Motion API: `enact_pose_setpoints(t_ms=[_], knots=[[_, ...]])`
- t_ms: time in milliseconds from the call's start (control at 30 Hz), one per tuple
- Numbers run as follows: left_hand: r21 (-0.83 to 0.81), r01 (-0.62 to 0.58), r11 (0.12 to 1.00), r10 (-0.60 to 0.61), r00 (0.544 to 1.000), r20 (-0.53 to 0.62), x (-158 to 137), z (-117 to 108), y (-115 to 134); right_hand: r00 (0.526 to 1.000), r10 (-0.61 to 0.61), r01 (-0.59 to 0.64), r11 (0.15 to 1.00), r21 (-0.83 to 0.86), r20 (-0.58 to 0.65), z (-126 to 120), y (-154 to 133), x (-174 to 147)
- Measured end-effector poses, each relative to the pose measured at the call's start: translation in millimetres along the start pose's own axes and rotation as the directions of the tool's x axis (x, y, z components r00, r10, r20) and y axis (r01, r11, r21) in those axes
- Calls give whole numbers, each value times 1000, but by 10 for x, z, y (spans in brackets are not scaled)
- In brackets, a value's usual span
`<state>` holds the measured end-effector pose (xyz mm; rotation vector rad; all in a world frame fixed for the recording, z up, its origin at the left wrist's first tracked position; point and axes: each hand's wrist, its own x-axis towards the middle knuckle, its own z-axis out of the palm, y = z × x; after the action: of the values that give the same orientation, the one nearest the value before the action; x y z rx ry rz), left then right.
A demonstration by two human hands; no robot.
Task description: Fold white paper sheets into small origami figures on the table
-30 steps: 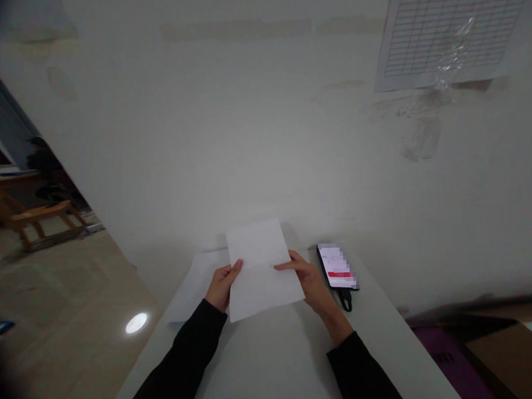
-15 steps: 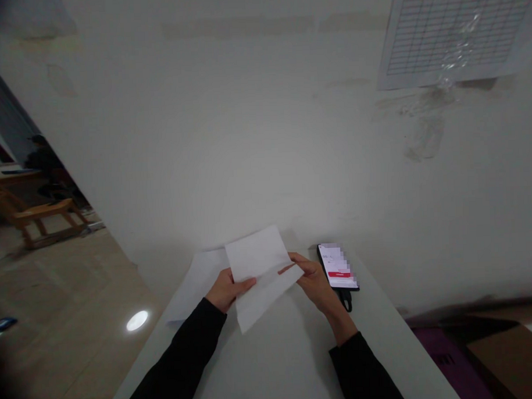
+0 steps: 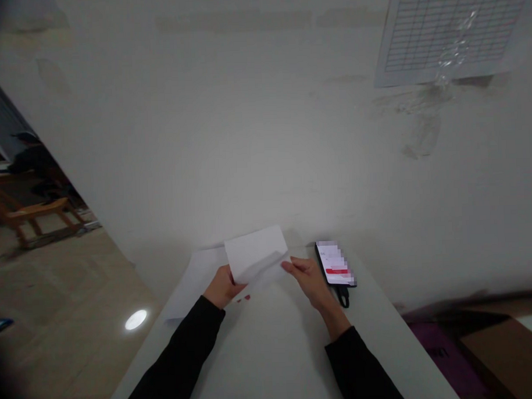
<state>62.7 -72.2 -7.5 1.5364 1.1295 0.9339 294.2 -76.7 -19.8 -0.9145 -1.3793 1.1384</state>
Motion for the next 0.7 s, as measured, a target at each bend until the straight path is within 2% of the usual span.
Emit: enact_pose_setpoints(t_ms=[67, 167, 233, 300, 433, 567, 700], knots=[[-9, -98, 995, 98, 995, 21, 4, 46, -14, 995, 5, -9, 999, -44, -100, -8, 56, 11], [-88, -230, 969, 223, 971, -85, -15, 34, 61, 985, -58, 29, 984, -174, -164, -44, 67, 19], [-157, -310, 938, 279, 940, -195, -42, -30, 164, 989, -94, 62, 964, -259, -113, -61, 47, 18], [-168, -372, 913, 337, 919, -203, -73, -96, 265, 992, -118, 102, 945, -310, -33, -59, 25, 13], [21, -373, 928, 374, 926, -46, -125, -93, 346, 985, -162, 171, 919, -356, 56, -17, -14, 5], [207, -314, 927, 341, 933, -111, -144, 49, 307, 977, -174, 205, 928, -311, 123, 7, -68, 0], [240, -376, 895, 410, 905, -114, -133, 155, 253, 972, -205, 232, 920, -316, 117, 22, -111, -14]])
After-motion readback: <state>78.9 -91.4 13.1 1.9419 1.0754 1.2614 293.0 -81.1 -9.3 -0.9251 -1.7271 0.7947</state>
